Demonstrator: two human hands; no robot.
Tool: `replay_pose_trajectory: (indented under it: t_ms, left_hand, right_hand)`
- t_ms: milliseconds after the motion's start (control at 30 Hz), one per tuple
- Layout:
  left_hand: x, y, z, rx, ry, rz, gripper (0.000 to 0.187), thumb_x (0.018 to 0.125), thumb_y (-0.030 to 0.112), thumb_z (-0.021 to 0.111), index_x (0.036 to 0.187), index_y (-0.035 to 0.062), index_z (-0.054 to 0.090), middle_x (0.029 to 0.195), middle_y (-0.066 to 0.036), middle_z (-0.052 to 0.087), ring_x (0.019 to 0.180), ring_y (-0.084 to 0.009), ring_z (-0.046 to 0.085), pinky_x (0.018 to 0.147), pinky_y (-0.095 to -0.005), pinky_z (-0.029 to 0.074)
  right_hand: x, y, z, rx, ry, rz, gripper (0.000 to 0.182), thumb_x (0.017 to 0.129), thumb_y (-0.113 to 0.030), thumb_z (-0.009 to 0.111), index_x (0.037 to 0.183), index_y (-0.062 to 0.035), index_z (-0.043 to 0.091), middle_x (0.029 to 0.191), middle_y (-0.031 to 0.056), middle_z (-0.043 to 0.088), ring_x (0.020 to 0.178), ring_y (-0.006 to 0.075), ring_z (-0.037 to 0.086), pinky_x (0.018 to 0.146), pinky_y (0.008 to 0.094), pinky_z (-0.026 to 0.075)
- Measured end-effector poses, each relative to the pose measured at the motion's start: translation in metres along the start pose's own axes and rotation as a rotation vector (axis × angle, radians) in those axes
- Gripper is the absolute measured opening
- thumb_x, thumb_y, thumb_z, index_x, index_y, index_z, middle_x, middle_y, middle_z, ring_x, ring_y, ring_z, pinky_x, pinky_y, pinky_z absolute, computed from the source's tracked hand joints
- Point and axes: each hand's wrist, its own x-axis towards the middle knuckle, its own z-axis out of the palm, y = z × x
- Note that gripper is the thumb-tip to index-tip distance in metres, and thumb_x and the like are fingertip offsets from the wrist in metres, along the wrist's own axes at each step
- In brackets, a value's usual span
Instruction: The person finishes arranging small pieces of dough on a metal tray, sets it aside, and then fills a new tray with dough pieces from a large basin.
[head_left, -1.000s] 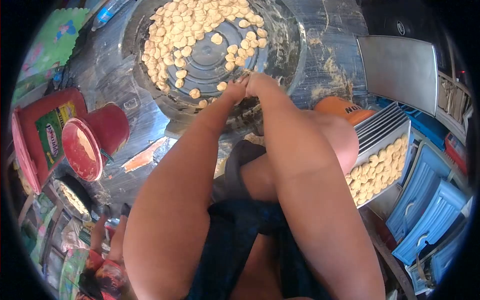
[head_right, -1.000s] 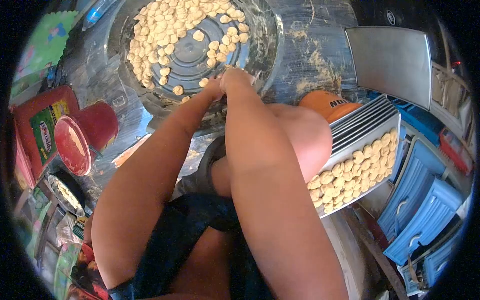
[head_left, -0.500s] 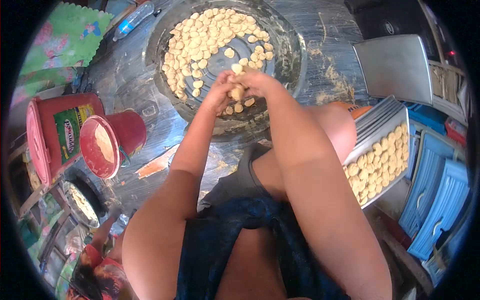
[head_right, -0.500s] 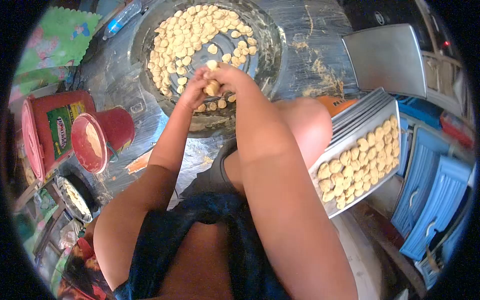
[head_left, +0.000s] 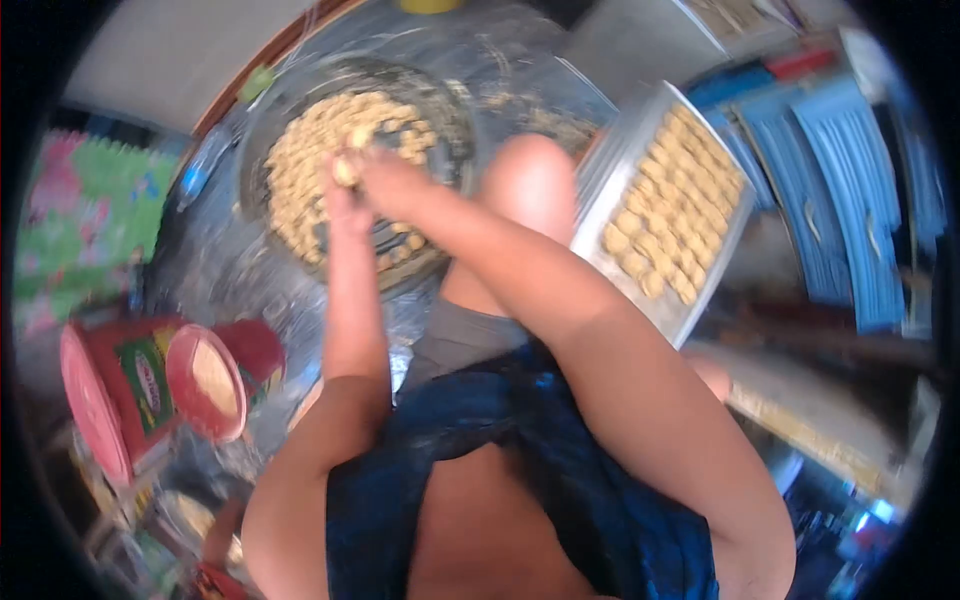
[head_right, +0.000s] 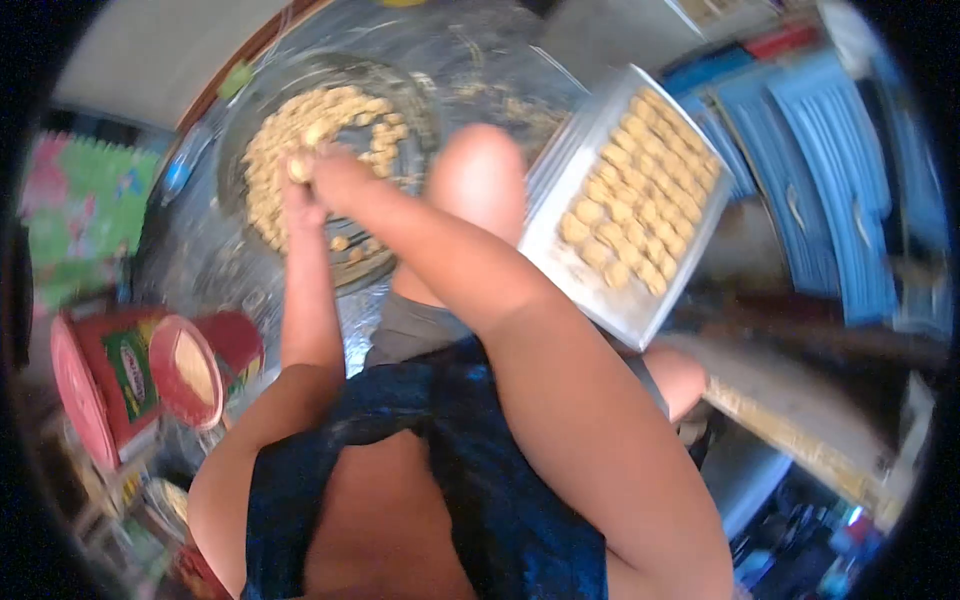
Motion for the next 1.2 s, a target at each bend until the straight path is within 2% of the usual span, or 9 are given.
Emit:
replay_pose_trajectory:
  t_ms: [133,200,300,433,567,700,833,1000,1200]
  left_hand:
    - [-0.025,0.002,0.025,-0.008,-0.134,-0.04,0.059,0.09,0.052,0.046,0.129,0.008,0.046,0.132,-0.018,0.048,0.121,-0.0307,0.046,0.104,-0.0465,0.035]
    - [-0.032,0.006,0.02,-0.198,-0.469,-0.232,0.056,0.09,0.046,0.05,0.131,0.0081,0.044,0.132,-0.017,0.048,0.122,-0.0307,0.046,0.105,-0.0466,0.034]
    - [-0.041,0.001,0.032,-0.073,-0.197,-0.118,0.054,0.089,0.038,0.055,0.131,0.0083,0.043,0.132,-0.017,0.048,0.122,-0.0307,0.046,0.106,-0.0464,0.034]
    - [-0.062,-0.001,0.055,0.011,-0.198,-0.128,0.048,0.088,0.031,0.057,0.128,0.0077,0.046,0.126,-0.015,0.052,0.117,-0.0298,0.05,0.1,-0.0455,0.041]
    - [-0.104,-0.036,0.087,-0.026,-0.375,-0.452,0.035,0.087,0.019,0.057,0.119,0.0057,0.051,0.11,-0.013,0.057,0.101,-0.0253,0.057,0.081,-0.0366,0.054]
    - [-0.145,-0.094,0.121,-0.072,-0.447,-0.807,0.028,0.083,0.009,0.06,0.109,0.0052,0.053,0.106,-0.012,0.056,0.095,-0.0249,0.059,0.069,-0.0306,0.057]
    - [-0.161,-0.145,0.128,-0.022,-0.39,-0.967,0.029,0.082,0.01,0.059,0.11,0.0041,0.051,0.113,-0.016,0.051,0.101,-0.0333,0.056,0.07,-0.0338,0.057]
    - [-0.166,-0.171,0.125,0.075,-0.364,-1.069,0.03,0.082,0.008,0.06,0.11,0.0023,0.051,0.114,-0.017,0.051,0.104,-0.034,0.055,0.074,-0.0345,0.057]
    - [-0.175,-0.184,0.13,0.162,-0.297,-1.033,0.025,0.085,0.009,0.057,0.108,0.0016,0.051,0.106,-0.017,0.055,0.097,-0.0336,0.058,0.072,-0.0351,0.057]
  right_hand:
    - [-0.029,-0.024,-0.057,0.12,-0.048,0.055,0.045,0.084,-0.01,0.05,0.128,-0.0078,0.046,0.122,0.0243,0.052,0.102,0.0401,0.057,0.084,0.042,0.048]
    - [-0.036,-0.024,-0.061,0.021,-0.026,0.034,0.043,0.083,-0.008,0.052,0.125,-0.008,0.048,0.118,0.0237,0.054,0.099,0.0391,0.059,0.082,0.042,0.049]
    - [-0.059,-0.03,-0.081,0.022,0.061,0.001,0.039,0.079,-0.007,0.057,0.119,-0.0079,0.053,0.11,0.021,0.057,0.095,0.0365,0.06,0.08,0.0422,0.049]
    - [-0.105,-0.028,-0.108,0.26,0.324,-0.064,0.034,0.075,-0.013,0.063,0.108,-0.0068,0.059,0.101,0.0164,0.058,0.094,0.0337,0.059,0.081,0.0409,0.047]
    - [-0.172,0.022,-0.144,0.242,0.392,-0.163,0.028,0.075,-0.015,0.068,0.1,-0.004,0.063,0.097,0.0148,0.059,0.092,0.028,0.059,0.079,0.0371,0.047]
    - [-0.278,0.037,-0.186,1.112,0.305,0.364,0.031,0.085,-0.012,0.062,0.111,0.0033,0.054,0.105,0.0105,0.058,0.093,0.0185,0.06,0.071,0.0287,0.055]
    - [-0.366,0.084,-0.166,1.005,0.787,0.625,0.035,0.085,-0.006,0.057,0.117,0.0046,0.047,0.104,0.0121,0.059,0.093,0.0215,0.062,0.072,0.0298,0.057]
    - [-0.409,0.128,-0.141,1.03,0.934,0.792,0.033,0.079,-0.004,0.059,0.11,0.0043,0.051,0.1,0.0137,0.061,0.086,0.0223,0.063,0.07,0.0283,0.053]
    - [-0.414,0.146,-0.125,0.017,0.98,0.862,0.029,0.073,-0.013,0.066,0.099,-0.0005,0.063,0.094,0.0198,0.064,0.084,0.0336,0.061,0.078,0.0372,0.048]
